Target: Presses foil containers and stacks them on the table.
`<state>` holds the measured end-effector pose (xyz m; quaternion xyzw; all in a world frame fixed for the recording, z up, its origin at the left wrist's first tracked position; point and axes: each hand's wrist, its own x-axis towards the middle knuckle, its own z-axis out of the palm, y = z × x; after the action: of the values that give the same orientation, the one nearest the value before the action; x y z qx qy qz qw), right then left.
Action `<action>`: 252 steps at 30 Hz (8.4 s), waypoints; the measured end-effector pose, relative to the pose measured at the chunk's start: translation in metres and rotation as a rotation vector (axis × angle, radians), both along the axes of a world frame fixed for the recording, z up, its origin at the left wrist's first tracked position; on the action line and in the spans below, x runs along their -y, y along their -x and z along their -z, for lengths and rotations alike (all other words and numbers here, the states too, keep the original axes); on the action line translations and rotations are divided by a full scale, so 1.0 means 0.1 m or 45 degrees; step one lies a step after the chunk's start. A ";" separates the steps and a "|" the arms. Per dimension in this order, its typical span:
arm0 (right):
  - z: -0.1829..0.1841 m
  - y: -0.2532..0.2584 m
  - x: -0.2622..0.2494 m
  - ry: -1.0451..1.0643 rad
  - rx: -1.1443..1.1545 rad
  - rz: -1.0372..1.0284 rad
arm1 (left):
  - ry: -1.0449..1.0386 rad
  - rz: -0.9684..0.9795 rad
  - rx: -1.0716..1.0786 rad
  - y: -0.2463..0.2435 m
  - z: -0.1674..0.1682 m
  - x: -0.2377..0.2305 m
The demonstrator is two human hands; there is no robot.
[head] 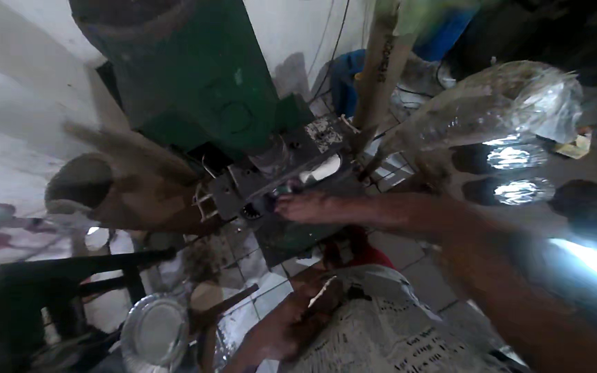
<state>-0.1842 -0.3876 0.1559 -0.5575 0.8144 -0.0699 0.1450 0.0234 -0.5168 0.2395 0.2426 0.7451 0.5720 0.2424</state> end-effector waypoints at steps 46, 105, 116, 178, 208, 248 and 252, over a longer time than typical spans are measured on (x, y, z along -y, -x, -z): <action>1.88 -3.62 -4.87 -0.152 1.404 2.095 | 1.159 1.367 -0.753 2.59 1.34 -5.73; 0.31 -3.46 -4.50 1.650 0.850 2.346 | 0.157 0.665 0.814 0.42 1.68 -4.76; 1.05 -4.67 -4.15 0.169 1.319 2.067 | 1.264 1.376 0.343 0.49 2.12 -5.11; 0.09 -2.73 -4.34 -0.121 0.920 1.474 | 0.658 0.518 0.127 1.20 0.63 -3.31; 0.72 -3.55 -5.53 0.244 -0.144 2.312 | 0.626 0.975 -0.670 1.75 0.94 -5.47; 0.24 -3.00 -4.24 2.195 1.187 2.276 | -0.138 0.013 1.179 0.42 1.53 -4.49; 0.79 -3.74 -4.34 0.730 0.958 2.113 | 0.706 1.028 0.519 0.49 2.31 -4.75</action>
<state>0.1898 0.0462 0.0767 0.2425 0.8020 -0.5221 0.1594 -0.0254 -0.0422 0.0084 0.3209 0.6533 0.2503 0.6384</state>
